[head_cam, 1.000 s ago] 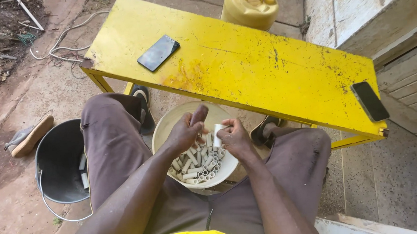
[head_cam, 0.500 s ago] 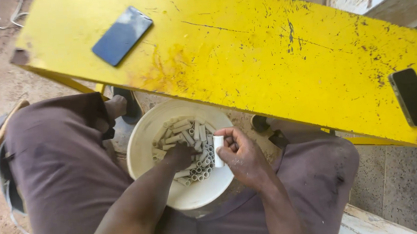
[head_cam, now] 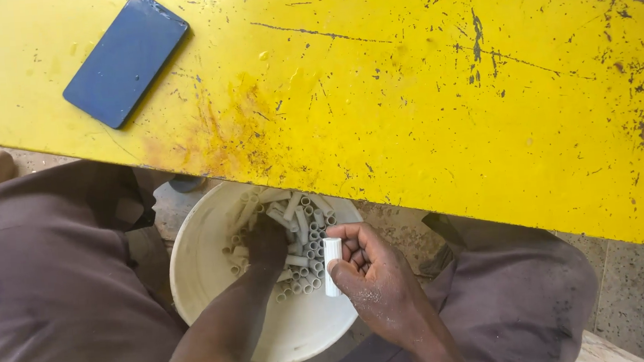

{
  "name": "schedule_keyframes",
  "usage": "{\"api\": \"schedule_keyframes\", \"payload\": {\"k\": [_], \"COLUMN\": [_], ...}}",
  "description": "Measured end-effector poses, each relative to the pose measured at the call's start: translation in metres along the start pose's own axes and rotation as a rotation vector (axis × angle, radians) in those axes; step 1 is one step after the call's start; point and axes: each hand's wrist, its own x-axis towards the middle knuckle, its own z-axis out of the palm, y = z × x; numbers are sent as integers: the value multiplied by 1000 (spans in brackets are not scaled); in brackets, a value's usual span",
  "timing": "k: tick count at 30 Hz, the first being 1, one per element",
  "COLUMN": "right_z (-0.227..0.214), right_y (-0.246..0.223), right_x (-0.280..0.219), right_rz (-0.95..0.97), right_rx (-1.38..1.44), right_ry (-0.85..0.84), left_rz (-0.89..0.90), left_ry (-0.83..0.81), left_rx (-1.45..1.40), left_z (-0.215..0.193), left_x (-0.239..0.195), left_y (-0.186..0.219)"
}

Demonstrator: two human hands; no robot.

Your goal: The person sits on the ground and smooths small white cylindrical pieces using a sanding block. They pick up pieces from a white bucket, rub them against the block, and place them into a black bucket. The person also moves a phone on the yellow table to clear space for sanding.

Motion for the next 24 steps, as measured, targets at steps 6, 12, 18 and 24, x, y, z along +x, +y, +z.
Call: {"api": "schedule_keyframes", "payload": {"k": [6,12,18,24], "right_z": [2,7,6,3], "right_y": [5,6,-3,18], "right_x": [2,9,-3,-4], "right_rz": [-49,-11,-91,-320], "right_rx": [26,-71,-66,106], "right_ry": [-35,14,76,157], "left_rz": [536,25,369,347], "left_ry": [45,-67,-547,-422], "left_rx": [226,-13,-300,-723], "left_z": [-55,-11,-106,-151], "left_x": [1,-10,4,-47], "left_y": [-40,7,-32,-32]}}
